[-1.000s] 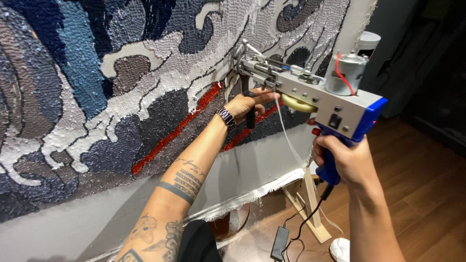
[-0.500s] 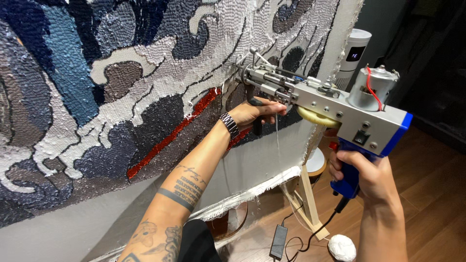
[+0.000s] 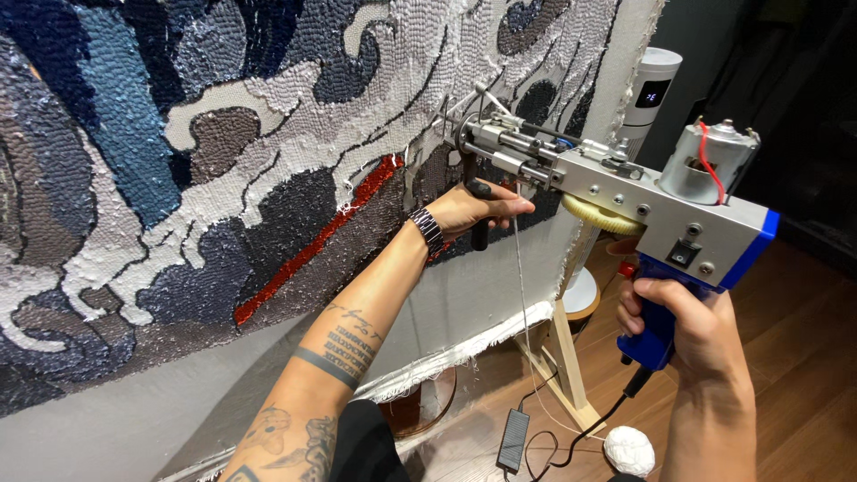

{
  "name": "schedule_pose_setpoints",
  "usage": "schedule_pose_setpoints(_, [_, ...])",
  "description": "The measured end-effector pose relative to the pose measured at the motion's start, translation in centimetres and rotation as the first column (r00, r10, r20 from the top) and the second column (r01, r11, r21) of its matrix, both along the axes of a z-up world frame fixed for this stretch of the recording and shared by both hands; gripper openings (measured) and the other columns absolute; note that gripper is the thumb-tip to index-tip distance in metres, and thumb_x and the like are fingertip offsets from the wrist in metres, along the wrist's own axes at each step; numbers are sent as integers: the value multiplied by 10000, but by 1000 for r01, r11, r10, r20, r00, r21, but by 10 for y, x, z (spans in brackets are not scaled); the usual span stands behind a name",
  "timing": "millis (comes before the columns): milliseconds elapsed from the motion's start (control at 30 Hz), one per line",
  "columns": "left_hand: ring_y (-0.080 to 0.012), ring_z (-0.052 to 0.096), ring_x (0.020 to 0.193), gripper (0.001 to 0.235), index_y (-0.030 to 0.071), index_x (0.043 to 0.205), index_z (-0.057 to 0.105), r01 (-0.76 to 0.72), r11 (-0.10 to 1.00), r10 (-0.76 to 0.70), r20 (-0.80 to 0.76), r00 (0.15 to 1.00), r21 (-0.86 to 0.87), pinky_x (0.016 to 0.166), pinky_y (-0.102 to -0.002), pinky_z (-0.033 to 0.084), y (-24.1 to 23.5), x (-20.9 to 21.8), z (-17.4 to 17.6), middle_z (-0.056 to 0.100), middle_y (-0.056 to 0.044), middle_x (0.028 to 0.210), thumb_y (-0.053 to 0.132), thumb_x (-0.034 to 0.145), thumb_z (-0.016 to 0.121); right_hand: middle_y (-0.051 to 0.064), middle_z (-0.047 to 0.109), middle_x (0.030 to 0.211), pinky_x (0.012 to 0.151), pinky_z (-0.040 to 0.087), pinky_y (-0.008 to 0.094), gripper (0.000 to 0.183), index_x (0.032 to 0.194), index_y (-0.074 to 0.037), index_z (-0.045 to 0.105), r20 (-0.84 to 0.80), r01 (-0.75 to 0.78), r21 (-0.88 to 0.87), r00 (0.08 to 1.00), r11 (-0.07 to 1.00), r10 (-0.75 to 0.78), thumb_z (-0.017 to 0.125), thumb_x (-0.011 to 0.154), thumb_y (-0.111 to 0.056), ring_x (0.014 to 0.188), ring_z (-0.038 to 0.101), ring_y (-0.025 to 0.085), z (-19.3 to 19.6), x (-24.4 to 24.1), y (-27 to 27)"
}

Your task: The person uses a handheld tufting gun to apply red yarn into a stretched fabric frame, following a pre-drawn design. The operator guides the tool along a straight line while feeding yarn through the device, creating a textured red stripe on the rug.

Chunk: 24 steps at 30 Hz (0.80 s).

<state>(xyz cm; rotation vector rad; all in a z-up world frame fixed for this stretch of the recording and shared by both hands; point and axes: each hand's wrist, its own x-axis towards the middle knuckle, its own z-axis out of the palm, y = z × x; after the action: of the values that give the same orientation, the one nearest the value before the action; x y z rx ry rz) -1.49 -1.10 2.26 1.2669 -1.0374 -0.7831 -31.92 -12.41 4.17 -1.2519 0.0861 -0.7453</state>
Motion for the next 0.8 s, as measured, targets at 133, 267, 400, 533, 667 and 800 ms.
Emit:
schedule_pose_setpoints(133, [-35, 682, 920, 402, 50, 1101, 824, -58, 997, 58, 4, 998, 52, 725, -145, 479, -2, 7, -13, 815, -74, 1139, 293, 785, 876, 130, 418, 622, 455, 334, 349, 120, 955, -15, 499, -40, -27, -7, 999, 1000, 27, 578, 865, -4, 477, 412, 228, -7, 2, -5])
schedule_pose_setpoints(267, [-156, 734, 1134, 370, 50, 1077, 818, -28, 999, 27, 51, 998, 18, 1008, -231, 574, 0, 7, -13, 785, -145, 1227, 275, 787, 866, 117, 429, 635, 446, 347, 337, 152, 981, -26, 502, -40, -17, -25, 999, 1000, 16, 586, 858, 4, 508, 432, 220, 0, 3, -2])
schedule_pose_setpoints(400, [-155, 728, 1121, 343, 56, 1033, 826, -3, 1000, 3, 64, 998, -1, 949, -238, 566, 3, 10, -13, 775, -149, 1259, 295, 791, 869, 147, 503, 637, 427, 360, 330, 297, 1093, 139, 631, -58, -59, -75, 997, 995, 55, 597, 837, -8, 445, 436, 194, 5, 6, -3])
schedule_pose_setpoints(533, [-184, 725, 1141, 330, 76, 986, 831, -18, 1000, 18, 49, 999, 4, 925, -260, 572, -1, 14, -20, 767, -171, 1285, 323, 772, 877, 132, 430, 634, 453, 344, 346, 206, 1044, 57, 564, -119, -12, -83, 993, 996, 2, 590, 853, -16, 466, 417, 213, 11, 6, 4])
schedule_pose_setpoints(667, [-145, 718, 1140, 440, 61, 1102, 813, -19, 1000, 19, 28, 999, -1, 981, -257, 539, -5, 19, -26, 775, -127, 1269, 320, 755, 890, 126, 497, 645, 415, 343, 361, 283, 1101, 81, 633, -185, -8, -88, 983, 996, -9, 589, 846, -35, 459, 447, 201, 14, 8, 3])
schedule_pose_setpoints(800, [-79, 684, 1027, 380, 143, 1087, 835, -83, 996, 83, 21, 996, 26, 823, -250, 430, -5, 19, -24, 809, -40, 1204, 349, 771, 882, 126, 467, 600, 399, 362, 349, 122, 959, 42, 563, -173, -14, -148, 985, 989, -12, 579, 850, -13, 445, 458, 205, 15, 11, 5])
